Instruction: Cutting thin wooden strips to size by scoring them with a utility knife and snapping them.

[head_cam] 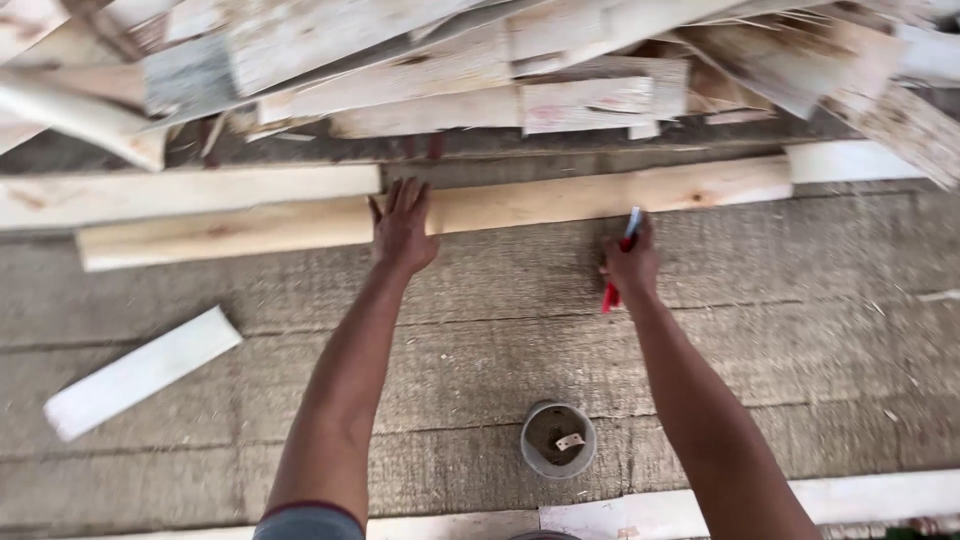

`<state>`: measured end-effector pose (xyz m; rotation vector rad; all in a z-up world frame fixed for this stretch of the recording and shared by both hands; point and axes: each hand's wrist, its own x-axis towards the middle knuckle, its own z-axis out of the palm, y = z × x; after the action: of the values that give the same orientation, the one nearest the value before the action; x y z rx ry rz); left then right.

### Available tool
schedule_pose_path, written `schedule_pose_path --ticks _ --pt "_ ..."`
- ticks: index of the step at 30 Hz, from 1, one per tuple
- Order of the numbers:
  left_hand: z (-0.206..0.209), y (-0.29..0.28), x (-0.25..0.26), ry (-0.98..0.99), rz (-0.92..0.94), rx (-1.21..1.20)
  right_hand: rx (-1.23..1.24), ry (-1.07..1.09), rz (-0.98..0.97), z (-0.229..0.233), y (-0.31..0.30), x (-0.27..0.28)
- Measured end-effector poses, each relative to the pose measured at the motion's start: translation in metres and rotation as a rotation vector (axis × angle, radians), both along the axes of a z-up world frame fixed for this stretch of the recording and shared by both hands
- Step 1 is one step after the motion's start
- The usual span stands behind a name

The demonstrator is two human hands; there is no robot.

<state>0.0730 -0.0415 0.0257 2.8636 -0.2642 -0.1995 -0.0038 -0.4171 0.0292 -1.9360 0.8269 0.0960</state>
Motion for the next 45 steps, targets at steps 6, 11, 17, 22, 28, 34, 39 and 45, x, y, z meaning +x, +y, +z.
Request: schedule_pose_path --ticks 6,11,17,22,28,34,39,45 --pt "0.027 0.059 -0.009 0.036 0.056 0.042 -0.046 -0.046 -0.017 -0.018 0.002 -0.004" --pt "-0.002 0.109 0.0 0.033 -0.055 0.083 -0.233 -0.075 0.004 0.003 0.023 -0.002" --pt "-0.013 0.133 0.02 -0.051 -0.285 0.146 -0.369 0.098 0.074 0.024 0.04 0.01" --pt "-0.025 0.143 0.029 -0.306 -0.37 0.142 -0.414 0.177 0.116 0.017 0.041 0.017" --pt "-0.028 0.145 0.037 -0.453 -0.402 0.087 -0.417 0.224 0.13 0.016 0.047 0.022" --pt "-0.026 0.145 0.043 -0.403 -0.439 0.167 -0.436 0.266 0.118 0.002 0.053 0.034" --pt "-0.018 0.14 0.047 -0.313 -0.447 0.204 -0.41 0.138 0.056 0.017 0.089 0.038" --pt "-0.018 0.135 0.052 -0.24 -0.422 0.23 -0.252 0.027 0.134 0.072 0.181 0.045"
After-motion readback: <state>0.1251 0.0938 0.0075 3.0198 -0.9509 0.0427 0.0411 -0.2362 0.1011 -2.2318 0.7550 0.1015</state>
